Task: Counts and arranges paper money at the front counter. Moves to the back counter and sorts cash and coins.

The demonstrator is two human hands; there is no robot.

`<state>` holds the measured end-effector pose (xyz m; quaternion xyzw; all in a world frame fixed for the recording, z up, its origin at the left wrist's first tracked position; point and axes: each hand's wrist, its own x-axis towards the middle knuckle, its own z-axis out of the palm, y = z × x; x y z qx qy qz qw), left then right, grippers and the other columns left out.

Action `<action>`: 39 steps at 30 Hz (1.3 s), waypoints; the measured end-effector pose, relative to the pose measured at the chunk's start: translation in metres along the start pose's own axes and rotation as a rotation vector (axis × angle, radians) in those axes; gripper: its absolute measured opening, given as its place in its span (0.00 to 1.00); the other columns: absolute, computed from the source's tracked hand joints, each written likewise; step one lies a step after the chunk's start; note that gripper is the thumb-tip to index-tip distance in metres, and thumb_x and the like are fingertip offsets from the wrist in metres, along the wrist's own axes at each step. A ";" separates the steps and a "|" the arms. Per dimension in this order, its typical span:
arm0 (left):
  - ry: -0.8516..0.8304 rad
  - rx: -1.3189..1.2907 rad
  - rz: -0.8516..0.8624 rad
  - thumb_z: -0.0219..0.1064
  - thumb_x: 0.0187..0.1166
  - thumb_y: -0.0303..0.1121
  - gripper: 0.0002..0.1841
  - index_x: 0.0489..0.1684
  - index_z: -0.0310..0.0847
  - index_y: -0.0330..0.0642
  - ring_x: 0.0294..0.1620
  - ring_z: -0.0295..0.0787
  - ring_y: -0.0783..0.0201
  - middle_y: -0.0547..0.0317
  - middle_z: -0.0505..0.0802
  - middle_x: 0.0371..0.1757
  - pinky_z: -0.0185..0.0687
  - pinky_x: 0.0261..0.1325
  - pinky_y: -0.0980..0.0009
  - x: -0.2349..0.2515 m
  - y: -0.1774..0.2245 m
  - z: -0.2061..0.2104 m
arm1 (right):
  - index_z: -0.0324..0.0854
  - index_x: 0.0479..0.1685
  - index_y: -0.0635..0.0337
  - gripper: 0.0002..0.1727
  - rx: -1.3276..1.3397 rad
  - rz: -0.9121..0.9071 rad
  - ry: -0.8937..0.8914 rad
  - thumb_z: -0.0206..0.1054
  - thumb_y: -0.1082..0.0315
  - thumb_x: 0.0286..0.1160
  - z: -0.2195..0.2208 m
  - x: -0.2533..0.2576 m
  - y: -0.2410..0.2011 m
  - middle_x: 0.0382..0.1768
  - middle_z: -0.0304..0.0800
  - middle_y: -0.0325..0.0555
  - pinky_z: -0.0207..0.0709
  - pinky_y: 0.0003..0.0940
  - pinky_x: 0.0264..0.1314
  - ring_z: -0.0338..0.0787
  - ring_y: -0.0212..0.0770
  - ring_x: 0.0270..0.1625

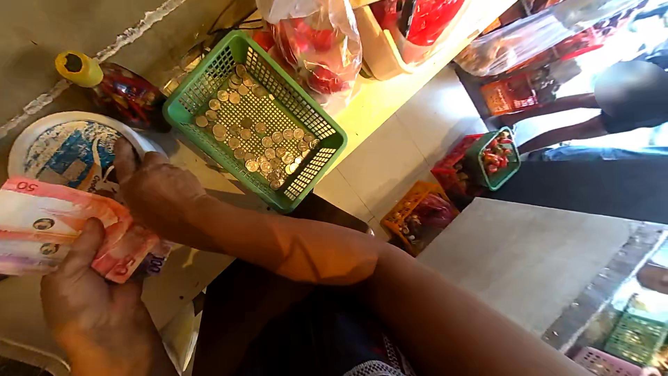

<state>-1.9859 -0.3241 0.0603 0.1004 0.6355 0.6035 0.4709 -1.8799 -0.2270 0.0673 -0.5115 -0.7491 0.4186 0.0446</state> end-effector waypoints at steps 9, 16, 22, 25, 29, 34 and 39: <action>0.023 -0.009 0.063 0.52 0.88 0.28 0.07 0.52 0.76 0.42 0.36 0.94 0.65 0.59 0.93 0.36 0.94 0.43 0.65 -0.021 0.002 0.000 | 0.70 0.86 0.58 0.26 0.160 -0.317 -0.258 0.58 0.65 0.90 -0.071 0.002 0.037 0.63 0.91 0.56 0.81 0.51 0.68 0.91 0.52 0.64; -0.097 -0.075 -0.061 0.66 0.73 0.22 0.07 0.45 0.82 0.37 0.28 0.93 0.64 0.54 0.94 0.31 0.93 0.32 0.66 -0.051 -0.025 0.013 | 0.84 0.50 0.62 0.12 0.077 0.057 0.147 0.64 0.62 0.85 -0.154 -0.017 0.156 0.40 0.90 0.48 0.89 0.44 0.44 0.91 0.41 0.37; -0.003 -0.121 -0.080 0.71 0.67 0.21 0.11 0.47 0.80 0.34 0.32 0.95 0.61 0.50 0.94 0.34 0.95 0.37 0.63 -0.059 -0.032 0.013 | 0.90 0.45 0.60 0.06 0.065 0.073 0.077 0.69 0.69 0.80 -0.123 -0.022 0.173 0.40 0.94 0.47 0.89 0.46 0.49 0.93 0.41 0.40; 0.061 -0.154 -0.062 0.68 0.72 0.23 0.11 0.50 0.79 0.34 0.36 0.95 0.57 0.48 0.93 0.37 0.95 0.42 0.58 -0.061 -0.034 0.013 | 0.92 0.45 0.58 0.06 0.032 -0.008 0.028 0.70 0.70 0.78 -0.102 0.001 0.159 0.41 0.94 0.46 0.87 0.43 0.54 0.93 0.39 0.44; 0.134 -0.200 -0.021 0.65 0.75 0.22 0.09 0.50 0.78 0.32 0.36 0.95 0.56 0.46 0.93 0.38 0.95 0.42 0.58 -0.059 -0.043 0.015 | 0.89 0.45 0.62 0.08 0.003 -0.035 0.044 0.71 0.66 0.78 -0.073 0.041 0.151 0.42 0.92 0.50 0.85 0.46 0.56 0.92 0.44 0.46; 0.200 -0.147 -0.010 0.65 0.75 0.20 0.09 0.50 0.78 0.33 0.36 0.95 0.61 0.50 0.93 0.37 0.95 0.42 0.63 -0.053 -0.046 0.012 | 0.84 0.56 0.65 0.20 -0.161 0.031 0.017 0.76 0.59 0.75 -0.049 0.058 0.150 0.61 0.85 0.58 0.85 0.57 0.61 0.90 0.56 0.58; 0.199 -0.134 0.017 0.66 0.74 0.20 0.11 0.51 0.78 0.35 0.38 0.95 0.63 0.54 0.94 0.39 0.94 0.44 0.66 -0.045 -0.044 0.002 | 0.84 0.37 0.62 0.07 -0.132 -0.001 -0.062 0.77 0.70 0.71 -0.061 0.022 0.163 0.47 0.87 0.54 0.86 0.54 0.48 0.89 0.51 0.44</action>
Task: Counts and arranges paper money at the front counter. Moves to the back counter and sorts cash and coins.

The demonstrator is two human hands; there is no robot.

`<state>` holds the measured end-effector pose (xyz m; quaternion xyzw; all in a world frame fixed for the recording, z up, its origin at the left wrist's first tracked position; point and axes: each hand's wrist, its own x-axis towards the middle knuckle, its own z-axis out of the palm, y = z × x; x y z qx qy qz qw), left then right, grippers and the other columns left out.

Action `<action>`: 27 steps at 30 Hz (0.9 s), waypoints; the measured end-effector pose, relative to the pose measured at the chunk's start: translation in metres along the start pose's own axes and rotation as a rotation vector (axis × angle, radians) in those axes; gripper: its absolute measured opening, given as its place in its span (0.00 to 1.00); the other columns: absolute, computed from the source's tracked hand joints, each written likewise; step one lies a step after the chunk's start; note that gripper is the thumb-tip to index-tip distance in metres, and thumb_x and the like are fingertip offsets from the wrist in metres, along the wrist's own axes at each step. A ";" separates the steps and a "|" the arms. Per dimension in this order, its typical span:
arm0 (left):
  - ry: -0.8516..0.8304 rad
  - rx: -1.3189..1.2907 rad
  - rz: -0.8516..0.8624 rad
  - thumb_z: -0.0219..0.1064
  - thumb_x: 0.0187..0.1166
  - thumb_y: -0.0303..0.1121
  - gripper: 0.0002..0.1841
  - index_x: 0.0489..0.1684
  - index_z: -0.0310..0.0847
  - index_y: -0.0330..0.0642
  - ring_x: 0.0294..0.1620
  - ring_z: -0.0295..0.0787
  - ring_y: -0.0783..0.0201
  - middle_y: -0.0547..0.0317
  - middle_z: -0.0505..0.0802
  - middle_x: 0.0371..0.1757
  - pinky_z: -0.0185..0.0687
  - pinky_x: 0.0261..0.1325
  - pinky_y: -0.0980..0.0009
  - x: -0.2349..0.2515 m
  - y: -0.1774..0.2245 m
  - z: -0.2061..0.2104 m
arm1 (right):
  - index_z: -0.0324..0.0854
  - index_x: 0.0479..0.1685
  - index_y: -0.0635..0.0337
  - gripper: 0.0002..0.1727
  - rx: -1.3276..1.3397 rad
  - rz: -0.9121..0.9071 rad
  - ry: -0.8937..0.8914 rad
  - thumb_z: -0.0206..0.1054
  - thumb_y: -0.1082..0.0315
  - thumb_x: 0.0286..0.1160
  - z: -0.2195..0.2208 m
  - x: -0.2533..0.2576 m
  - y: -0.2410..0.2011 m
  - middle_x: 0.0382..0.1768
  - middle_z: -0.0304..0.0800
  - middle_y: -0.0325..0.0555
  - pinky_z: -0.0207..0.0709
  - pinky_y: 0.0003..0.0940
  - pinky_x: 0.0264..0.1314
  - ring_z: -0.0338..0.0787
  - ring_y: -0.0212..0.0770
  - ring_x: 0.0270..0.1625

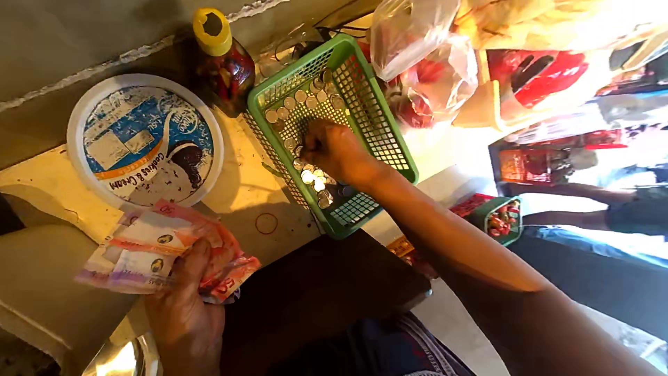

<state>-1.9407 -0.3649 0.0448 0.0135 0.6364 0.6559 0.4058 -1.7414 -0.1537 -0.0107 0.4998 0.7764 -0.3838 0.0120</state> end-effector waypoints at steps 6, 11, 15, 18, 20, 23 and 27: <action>0.026 0.053 0.098 0.65 0.74 0.21 0.11 0.53 0.78 0.36 0.42 0.94 0.65 0.57 0.94 0.41 0.93 0.50 0.66 0.015 -0.003 -0.009 | 0.78 0.54 0.62 0.07 0.730 0.192 0.002 0.64 0.76 0.83 -0.020 -0.031 0.022 0.42 0.94 0.50 0.94 0.36 0.43 0.97 0.41 0.38; 0.108 0.085 0.147 0.61 0.74 0.19 0.12 0.54 0.75 0.35 0.44 0.94 0.65 0.57 0.94 0.41 0.93 0.51 0.65 0.020 -0.005 -0.009 | 0.78 0.69 0.63 0.20 1.310 0.371 0.078 0.45 0.76 0.90 -0.024 -0.035 0.031 0.58 0.93 0.57 0.92 0.43 0.58 0.96 0.49 0.55; 0.113 0.100 0.140 0.59 0.76 0.19 0.11 0.53 0.76 0.38 0.44 0.95 0.66 0.60 0.94 0.40 0.93 0.52 0.67 0.022 -0.005 -0.010 | 0.79 0.66 0.59 0.21 1.330 0.354 0.049 0.44 0.66 0.86 -0.026 -0.043 0.040 0.57 0.93 0.52 0.90 0.42 0.59 0.95 0.46 0.57; 0.119 0.079 0.143 0.58 0.78 0.19 0.11 0.55 0.75 0.37 0.46 0.95 0.65 0.58 0.95 0.42 0.93 0.54 0.66 0.024 -0.007 -0.012 | 0.84 0.43 0.46 0.24 1.236 0.204 0.119 0.43 0.48 0.93 -0.047 -0.053 0.048 0.24 0.81 0.28 0.79 0.23 0.31 0.80 0.26 0.25; 0.137 0.092 0.136 0.59 0.79 0.19 0.11 0.56 0.74 0.36 0.46 0.95 0.65 0.58 0.95 0.42 0.93 0.53 0.65 0.025 -0.008 -0.014 | 0.82 0.49 0.45 0.19 1.255 0.069 0.127 0.43 0.53 0.95 -0.070 -0.061 0.054 0.20 0.72 0.26 0.68 0.17 0.22 0.70 0.22 0.18; 0.155 0.124 0.096 0.56 0.81 0.21 0.09 0.54 0.75 0.36 0.43 0.95 0.66 0.59 0.95 0.39 0.94 0.50 0.67 0.026 -0.009 -0.012 | 0.78 0.67 0.48 0.20 1.183 -0.051 0.177 0.43 0.67 0.87 -0.103 -0.076 0.060 0.28 0.81 0.34 0.74 0.20 0.25 0.78 0.27 0.23; 0.147 0.138 0.088 0.56 0.81 0.22 0.10 0.57 0.73 0.35 0.45 0.95 0.64 0.57 0.94 0.41 0.93 0.52 0.64 0.026 -0.009 -0.015 | 0.76 0.63 0.52 0.20 0.954 -0.060 0.233 0.42 0.71 0.82 -0.116 -0.090 0.062 0.35 0.81 0.39 0.72 0.22 0.27 0.76 0.29 0.25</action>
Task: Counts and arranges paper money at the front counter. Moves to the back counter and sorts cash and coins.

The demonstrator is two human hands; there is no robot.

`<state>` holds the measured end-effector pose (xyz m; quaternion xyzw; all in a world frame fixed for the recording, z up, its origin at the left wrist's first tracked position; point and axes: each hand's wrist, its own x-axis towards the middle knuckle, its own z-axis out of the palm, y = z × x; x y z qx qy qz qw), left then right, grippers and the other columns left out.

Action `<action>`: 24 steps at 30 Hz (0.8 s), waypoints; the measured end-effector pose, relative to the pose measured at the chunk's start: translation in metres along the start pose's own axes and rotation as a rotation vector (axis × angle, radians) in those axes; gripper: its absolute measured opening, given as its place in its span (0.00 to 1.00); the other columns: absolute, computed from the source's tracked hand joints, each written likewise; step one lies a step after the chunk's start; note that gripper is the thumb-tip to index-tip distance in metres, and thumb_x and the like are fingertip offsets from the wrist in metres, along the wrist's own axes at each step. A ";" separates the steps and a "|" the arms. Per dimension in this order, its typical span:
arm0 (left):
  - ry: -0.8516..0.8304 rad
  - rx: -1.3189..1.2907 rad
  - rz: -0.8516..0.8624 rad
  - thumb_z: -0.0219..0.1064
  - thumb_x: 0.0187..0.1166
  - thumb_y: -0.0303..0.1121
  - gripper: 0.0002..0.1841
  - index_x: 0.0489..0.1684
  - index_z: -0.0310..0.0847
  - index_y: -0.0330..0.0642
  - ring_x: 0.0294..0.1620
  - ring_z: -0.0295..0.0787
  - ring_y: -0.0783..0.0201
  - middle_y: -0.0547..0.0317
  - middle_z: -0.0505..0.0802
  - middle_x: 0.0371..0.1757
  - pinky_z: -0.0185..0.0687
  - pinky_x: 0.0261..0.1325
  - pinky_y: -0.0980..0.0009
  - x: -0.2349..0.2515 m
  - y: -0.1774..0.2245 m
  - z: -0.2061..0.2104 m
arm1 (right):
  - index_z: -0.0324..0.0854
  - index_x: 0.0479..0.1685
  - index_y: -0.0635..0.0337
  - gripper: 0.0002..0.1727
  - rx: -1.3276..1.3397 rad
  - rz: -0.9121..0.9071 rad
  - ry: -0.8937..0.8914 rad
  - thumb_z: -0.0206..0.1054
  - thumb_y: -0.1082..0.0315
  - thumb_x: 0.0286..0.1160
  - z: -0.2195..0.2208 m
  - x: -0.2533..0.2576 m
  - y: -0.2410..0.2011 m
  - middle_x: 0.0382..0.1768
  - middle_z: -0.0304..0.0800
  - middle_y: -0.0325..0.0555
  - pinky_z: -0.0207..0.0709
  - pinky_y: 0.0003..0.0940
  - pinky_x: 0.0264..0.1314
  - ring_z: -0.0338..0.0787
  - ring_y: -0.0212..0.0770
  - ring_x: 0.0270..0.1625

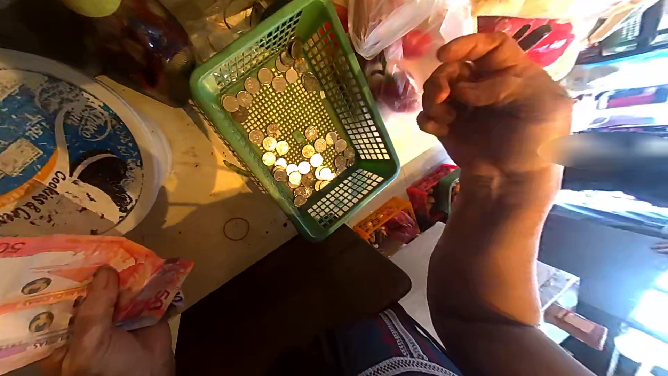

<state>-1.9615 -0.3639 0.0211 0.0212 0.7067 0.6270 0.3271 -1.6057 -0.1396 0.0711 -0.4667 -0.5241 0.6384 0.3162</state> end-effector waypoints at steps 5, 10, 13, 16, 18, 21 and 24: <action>-0.045 -0.011 0.033 0.58 0.80 0.22 0.11 0.57 0.74 0.35 0.47 0.94 0.62 0.55 0.93 0.43 0.93 0.55 0.62 -0.002 -0.001 0.000 | 0.85 0.51 0.57 0.08 -0.484 0.017 -0.158 0.65 0.72 0.79 0.032 0.013 0.017 0.40 0.89 0.32 0.82 0.18 0.38 0.85 0.22 0.36; -0.054 -0.013 0.077 0.60 0.78 0.19 0.14 0.61 0.71 0.34 0.50 0.93 0.57 0.49 0.92 0.47 0.92 0.57 0.57 -0.002 0.000 -0.001 | 0.88 0.46 0.56 0.04 -0.823 0.102 -0.276 0.71 0.69 0.79 0.067 0.025 0.054 0.40 0.93 0.39 0.86 0.33 0.48 0.91 0.31 0.40; -0.071 -0.015 0.082 0.60 0.78 0.19 0.14 0.61 0.72 0.34 0.49 0.93 0.56 0.49 0.91 0.46 0.92 0.55 0.56 -0.004 0.001 0.001 | 0.87 0.46 0.58 0.08 -0.911 0.124 -0.421 0.76 0.65 0.74 0.090 0.029 0.066 0.40 0.91 0.45 0.87 0.48 0.49 0.92 0.42 0.42; -0.103 -0.026 0.094 0.60 0.77 0.19 0.15 0.61 0.72 0.35 0.48 0.92 0.57 0.49 0.91 0.46 0.91 0.55 0.57 -0.005 0.000 0.002 | 0.84 0.61 0.56 0.20 -1.146 0.188 -0.561 0.78 0.62 0.72 0.109 0.035 0.070 0.45 0.92 0.53 0.85 0.64 0.52 0.93 0.57 0.49; -0.113 -0.028 0.098 0.61 0.77 0.19 0.15 0.61 0.72 0.36 0.49 0.92 0.57 0.50 0.91 0.47 0.91 0.55 0.57 -0.007 0.000 0.003 | 0.83 0.58 0.57 0.19 -1.207 0.181 -0.505 0.79 0.63 0.70 0.105 0.045 0.067 0.45 0.91 0.56 0.84 0.68 0.49 0.92 0.62 0.48; -0.130 -0.033 0.093 0.62 0.77 0.20 0.14 0.59 0.74 0.37 0.48 0.93 0.58 0.51 0.92 0.45 0.92 0.54 0.58 -0.009 0.001 0.004 | 0.82 0.56 0.59 0.20 -1.211 0.177 -0.400 0.81 0.66 0.67 0.085 0.059 0.049 0.45 0.90 0.58 0.82 0.69 0.51 0.91 0.63 0.49; -0.149 -0.041 0.092 0.62 0.76 0.20 0.14 0.58 0.74 0.37 0.46 0.93 0.59 0.52 0.92 0.44 0.92 0.53 0.59 -0.009 0.000 0.006 | 0.89 0.47 0.56 0.07 -1.061 0.065 -0.354 0.74 0.69 0.73 0.080 0.057 0.045 0.46 0.93 0.48 0.84 0.57 0.58 0.92 0.49 0.50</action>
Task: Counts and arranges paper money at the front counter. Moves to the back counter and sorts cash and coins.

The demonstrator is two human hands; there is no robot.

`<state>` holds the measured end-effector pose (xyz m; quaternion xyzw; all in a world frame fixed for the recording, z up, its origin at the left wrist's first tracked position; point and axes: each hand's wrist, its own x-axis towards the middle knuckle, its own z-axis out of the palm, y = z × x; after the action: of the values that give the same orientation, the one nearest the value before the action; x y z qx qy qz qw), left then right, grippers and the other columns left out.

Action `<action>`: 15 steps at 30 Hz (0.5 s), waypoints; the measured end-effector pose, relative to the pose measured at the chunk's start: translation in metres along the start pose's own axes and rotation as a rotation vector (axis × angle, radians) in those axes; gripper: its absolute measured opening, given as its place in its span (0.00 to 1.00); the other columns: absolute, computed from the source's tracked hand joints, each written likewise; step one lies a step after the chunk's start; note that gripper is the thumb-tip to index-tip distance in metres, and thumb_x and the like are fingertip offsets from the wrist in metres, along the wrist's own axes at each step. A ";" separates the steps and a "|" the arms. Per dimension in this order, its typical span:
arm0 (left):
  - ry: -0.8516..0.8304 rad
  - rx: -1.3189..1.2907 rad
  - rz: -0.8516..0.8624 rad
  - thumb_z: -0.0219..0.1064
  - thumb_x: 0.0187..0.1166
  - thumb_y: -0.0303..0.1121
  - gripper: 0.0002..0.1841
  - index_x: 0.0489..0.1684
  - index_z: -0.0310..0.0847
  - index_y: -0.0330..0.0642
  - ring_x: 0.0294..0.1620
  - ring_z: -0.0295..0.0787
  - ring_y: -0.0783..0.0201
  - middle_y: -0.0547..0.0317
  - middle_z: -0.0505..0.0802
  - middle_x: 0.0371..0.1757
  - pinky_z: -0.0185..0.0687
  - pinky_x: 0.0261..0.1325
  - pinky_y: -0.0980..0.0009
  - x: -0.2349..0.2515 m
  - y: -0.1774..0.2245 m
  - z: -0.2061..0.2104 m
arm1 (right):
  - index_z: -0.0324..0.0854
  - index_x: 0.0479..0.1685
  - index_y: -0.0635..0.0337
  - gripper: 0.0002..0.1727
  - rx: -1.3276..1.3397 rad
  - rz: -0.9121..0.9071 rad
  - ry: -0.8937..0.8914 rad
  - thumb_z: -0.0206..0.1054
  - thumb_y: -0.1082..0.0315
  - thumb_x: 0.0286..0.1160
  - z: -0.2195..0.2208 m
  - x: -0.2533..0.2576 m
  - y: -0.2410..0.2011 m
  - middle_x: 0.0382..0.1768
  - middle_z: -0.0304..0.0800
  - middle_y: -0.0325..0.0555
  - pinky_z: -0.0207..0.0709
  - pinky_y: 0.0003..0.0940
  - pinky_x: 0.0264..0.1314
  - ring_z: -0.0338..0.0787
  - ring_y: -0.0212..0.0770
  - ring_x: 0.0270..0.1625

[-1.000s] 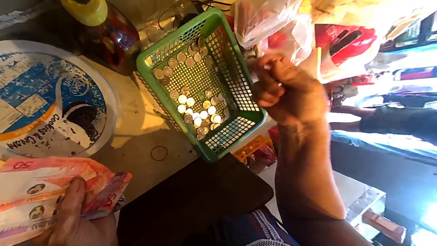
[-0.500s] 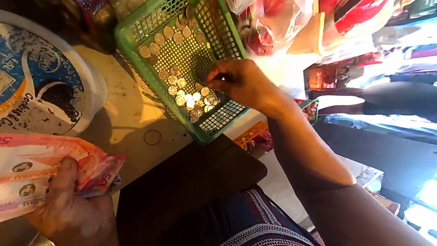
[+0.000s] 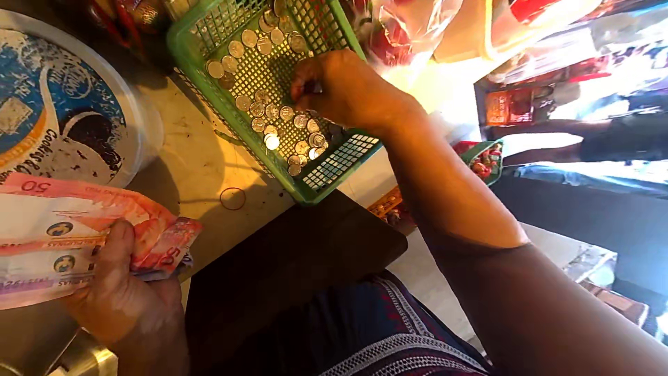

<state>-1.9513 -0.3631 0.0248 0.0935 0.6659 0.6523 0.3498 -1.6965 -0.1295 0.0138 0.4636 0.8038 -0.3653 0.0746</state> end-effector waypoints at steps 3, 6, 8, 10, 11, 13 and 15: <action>-0.031 -0.006 0.001 0.62 0.77 0.20 0.14 0.59 0.74 0.36 0.48 0.93 0.58 0.51 0.92 0.45 0.91 0.55 0.59 -0.001 -0.001 0.002 | 0.93 0.44 0.52 0.08 0.081 -0.208 0.015 0.71 0.74 0.74 0.024 0.001 -0.005 0.52 0.92 0.45 0.85 0.49 0.63 0.91 0.43 0.56; -0.018 0.008 -0.011 0.61 0.78 0.20 0.13 0.58 0.75 0.36 0.47 0.93 0.58 0.52 0.92 0.45 0.92 0.54 0.58 -0.003 -0.001 0.004 | 0.92 0.49 0.50 0.10 0.023 -0.328 -0.088 0.75 0.70 0.71 0.044 0.008 -0.003 0.66 0.87 0.51 0.82 0.53 0.69 0.86 0.51 0.70; -0.009 0.026 -0.020 0.61 0.78 0.21 0.12 0.57 0.75 0.37 0.47 0.93 0.59 0.52 0.92 0.44 0.92 0.53 0.59 -0.003 -0.001 0.005 | 0.91 0.48 0.53 0.08 -0.013 -0.351 -0.058 0.74 0.70 0.73 0.043 0.015 0.004 0.62 0.88 0.51 0.84 0.56 0.63 0.89 0.52 0.62; -0.017 0.033 -0.014 0.61 0.78 0.21 0.13 0.58 0.75 0.37 0.49 0.93 0.58 0.52 0.92 0.46 0.91 0.55 0.58 -0.002 -0.003 0.003 | 0.90 0.56 0.53 0.11 -0.018 -0.304 0.014 0.69 0.69 0.78 0.029 0.022 0.012 0.60 0.90 0.49 0.85 0.55 0.62 0.92 0.50 0.58; -0.012 0.033 -0.012 0.62 0.78 0.21 0.13 0.59 0.75 0.37 0.49 0.92 0.58 0.52 0.92 0.46 0.91 0.56 0.58 -0.002 -0.003 0.002 | 0.88 0.63 0.51 0.16 -0.010 -0.263 0.026 0.68 0.68 0.79 0.019 0.023 0.014 0.61 0.91 0.47 0.84 0.53 0.65 0.92 0.47 0.58; 0.004 0.028 -0.017 0.61 0.78 0.20 0.13 0.59 0.74 0.36 0.49 0.92 0.58 0.51 0.92 0.46 0.91 0.56 0.58 -0.001 -0.002 0.003 | 0.84 0.69 0.51 0.19 -0.001 -0.201 -0.001 0.68 0.68 0.81 -0.004 0.018 0.012 0.59 0.92 0.46 0.83 0.51 0.68 0.92 0.45 0.58; 0.014 0.030 -0.023 0.61 0.78 0.20 0.13 0.59 0.74 0.37 0.49 0.93 0.58 0.52 0.92 0.46 0.91 0.56 0.58 -0.001 -0.001 0.004 | 0.86 0.54 0.56 0.10 -0.064 -0.169 -0.066 0.72 0.66 0.78 -0.019 0.005 0.007 0.47 0.92 0.48 0.85 0.54 0.59 0.92 0.48 0.50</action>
<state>-1.9475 -0.3604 0.0247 0.0866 0.6790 0.6388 0.3513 -1.6896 -0.1118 0.0214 0.3790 0.8484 -0.3597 0.0847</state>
